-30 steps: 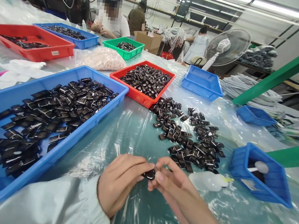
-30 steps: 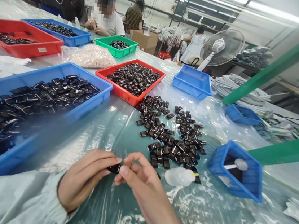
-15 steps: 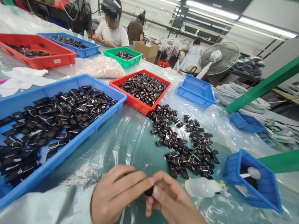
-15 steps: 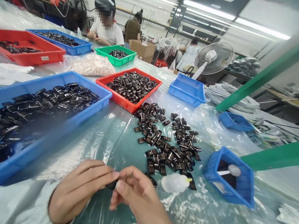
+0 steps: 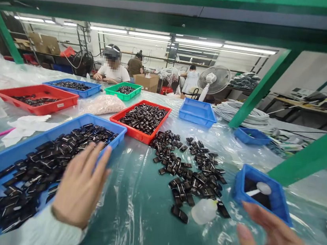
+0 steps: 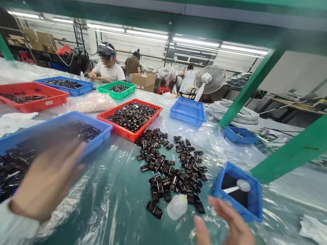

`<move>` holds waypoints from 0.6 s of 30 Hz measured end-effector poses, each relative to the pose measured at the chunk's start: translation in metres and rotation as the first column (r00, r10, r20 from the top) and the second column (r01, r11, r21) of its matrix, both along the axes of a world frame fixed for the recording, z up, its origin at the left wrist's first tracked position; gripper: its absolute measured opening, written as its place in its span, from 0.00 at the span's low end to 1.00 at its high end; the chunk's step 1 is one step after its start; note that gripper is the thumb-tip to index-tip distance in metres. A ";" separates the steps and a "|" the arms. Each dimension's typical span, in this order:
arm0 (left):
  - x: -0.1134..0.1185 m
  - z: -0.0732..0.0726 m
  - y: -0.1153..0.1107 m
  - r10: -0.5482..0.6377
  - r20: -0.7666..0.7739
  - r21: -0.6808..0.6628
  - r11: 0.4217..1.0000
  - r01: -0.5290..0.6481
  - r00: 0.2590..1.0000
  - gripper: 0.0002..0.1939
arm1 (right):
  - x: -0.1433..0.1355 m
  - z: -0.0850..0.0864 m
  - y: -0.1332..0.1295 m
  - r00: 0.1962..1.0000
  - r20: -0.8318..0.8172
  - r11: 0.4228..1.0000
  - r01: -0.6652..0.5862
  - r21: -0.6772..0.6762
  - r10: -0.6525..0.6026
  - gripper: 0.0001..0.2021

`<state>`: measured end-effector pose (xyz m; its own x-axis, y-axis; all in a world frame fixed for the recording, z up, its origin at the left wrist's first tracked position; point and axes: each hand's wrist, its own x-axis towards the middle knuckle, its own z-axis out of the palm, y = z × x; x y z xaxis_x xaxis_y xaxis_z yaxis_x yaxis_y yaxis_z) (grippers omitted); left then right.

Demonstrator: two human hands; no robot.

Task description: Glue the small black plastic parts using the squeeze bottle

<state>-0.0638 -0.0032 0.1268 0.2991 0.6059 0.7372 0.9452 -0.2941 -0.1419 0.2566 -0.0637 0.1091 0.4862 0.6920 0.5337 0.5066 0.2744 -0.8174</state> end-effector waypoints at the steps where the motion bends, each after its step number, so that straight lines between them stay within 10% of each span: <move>1: 0.012 -0.011 0.003 -0.072 -0.014 -0.053 0.996 0.071 0.997 0.20 | 0.003 -0.006 0.003 0.999 -0.026 0.991 -0.029 -0.127 0.026 0.21; 4: 0.050 -0.039 0.012 -0.194 -0.006 -0.264 0.947 0.185 0.981 0.16 | 0.002 -0.024 0.007 0.986 -0.102 0.908 -0.159 -0.387 0.129 0.27; 11: 0.112 -0.049 0.081 -0.162 0.093 -0.417 0.890 0.186 0.982 0.13 | -0.007 -0.042 0.018 0.944 -0.071 0.843 -0.321 -0.432 0.323 0.17; 18: 0.116 -0.067 0.105 -0.218 0.224 -0.445 0.844 0.299 0.950 0.11 | -0.007 -0.035 0.016 0.924 -0.036 0.820 -0.355 -0.450 0.380 0.11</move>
